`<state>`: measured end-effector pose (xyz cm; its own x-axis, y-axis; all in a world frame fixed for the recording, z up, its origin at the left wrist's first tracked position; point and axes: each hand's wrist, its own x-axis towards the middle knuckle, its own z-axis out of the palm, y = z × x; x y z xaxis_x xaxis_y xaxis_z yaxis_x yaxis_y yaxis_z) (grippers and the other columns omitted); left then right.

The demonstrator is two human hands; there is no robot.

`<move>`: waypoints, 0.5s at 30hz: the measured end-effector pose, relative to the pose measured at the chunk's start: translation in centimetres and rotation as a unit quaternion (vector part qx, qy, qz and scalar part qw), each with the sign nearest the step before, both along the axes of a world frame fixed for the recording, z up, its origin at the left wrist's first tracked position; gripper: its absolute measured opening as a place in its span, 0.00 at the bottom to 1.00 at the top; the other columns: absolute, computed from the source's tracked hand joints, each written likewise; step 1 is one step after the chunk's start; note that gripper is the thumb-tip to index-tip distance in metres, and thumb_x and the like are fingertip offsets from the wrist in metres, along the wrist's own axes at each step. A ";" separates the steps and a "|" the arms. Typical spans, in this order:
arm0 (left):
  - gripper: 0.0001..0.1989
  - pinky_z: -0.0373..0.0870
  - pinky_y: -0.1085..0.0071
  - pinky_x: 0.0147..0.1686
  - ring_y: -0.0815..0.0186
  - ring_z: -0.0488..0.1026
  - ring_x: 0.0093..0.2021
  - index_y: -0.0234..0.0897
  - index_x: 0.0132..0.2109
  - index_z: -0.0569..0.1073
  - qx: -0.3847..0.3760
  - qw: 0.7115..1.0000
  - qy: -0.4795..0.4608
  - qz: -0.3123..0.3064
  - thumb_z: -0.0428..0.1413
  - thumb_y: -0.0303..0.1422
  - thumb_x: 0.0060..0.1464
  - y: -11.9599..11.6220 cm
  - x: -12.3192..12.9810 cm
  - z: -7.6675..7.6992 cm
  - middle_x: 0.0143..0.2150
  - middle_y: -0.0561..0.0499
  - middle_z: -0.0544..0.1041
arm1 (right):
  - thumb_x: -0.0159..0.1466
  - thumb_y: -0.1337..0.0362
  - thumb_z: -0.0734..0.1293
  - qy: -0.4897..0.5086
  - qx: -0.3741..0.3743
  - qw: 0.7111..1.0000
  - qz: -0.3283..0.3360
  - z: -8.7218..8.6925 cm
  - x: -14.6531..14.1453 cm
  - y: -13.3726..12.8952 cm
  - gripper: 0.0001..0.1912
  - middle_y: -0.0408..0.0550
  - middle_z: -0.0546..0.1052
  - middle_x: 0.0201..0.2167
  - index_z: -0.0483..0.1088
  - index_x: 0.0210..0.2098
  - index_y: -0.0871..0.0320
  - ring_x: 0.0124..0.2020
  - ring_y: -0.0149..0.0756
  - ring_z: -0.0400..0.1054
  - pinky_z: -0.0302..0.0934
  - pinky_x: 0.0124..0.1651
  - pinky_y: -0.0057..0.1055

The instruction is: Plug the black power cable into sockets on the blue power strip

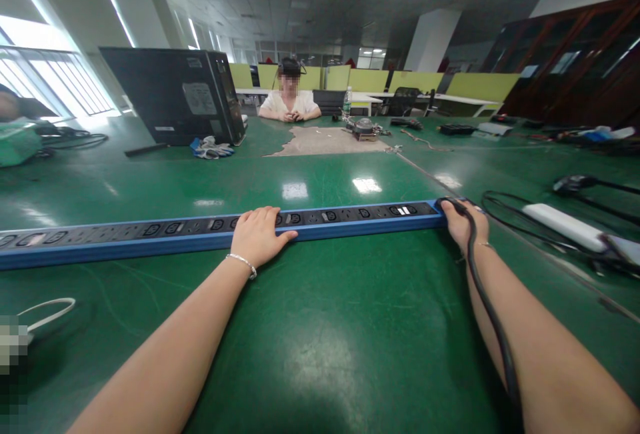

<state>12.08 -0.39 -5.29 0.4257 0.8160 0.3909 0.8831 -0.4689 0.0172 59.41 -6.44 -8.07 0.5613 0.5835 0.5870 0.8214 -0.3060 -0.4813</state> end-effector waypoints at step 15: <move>0.32 0.56 0.59 0.54 0.54 0.66 0.54 0.32 0.55 0.65 0.010 1.000 0.005 0.008 0.48 0.53 0.52 -0.1 0.0 0.0 0.54 0.41 0.71 | 0.60 0.50 0.57 -0.014 -0.023 0.999 -0.022 -0.4 -0.7 -0.8 0.24 0.54 0.73 0.47 0.73 0.47 0.55 0.53 0.49 0.62 0.55 0.55 0.46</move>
<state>12.13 -0.49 -5.29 0.4164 0.8151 0.4028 0.8906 -0.4549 -0.0002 58.71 -7.23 -8.46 0.5698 0.5862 0.5760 0.8203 -0.3632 -0.4419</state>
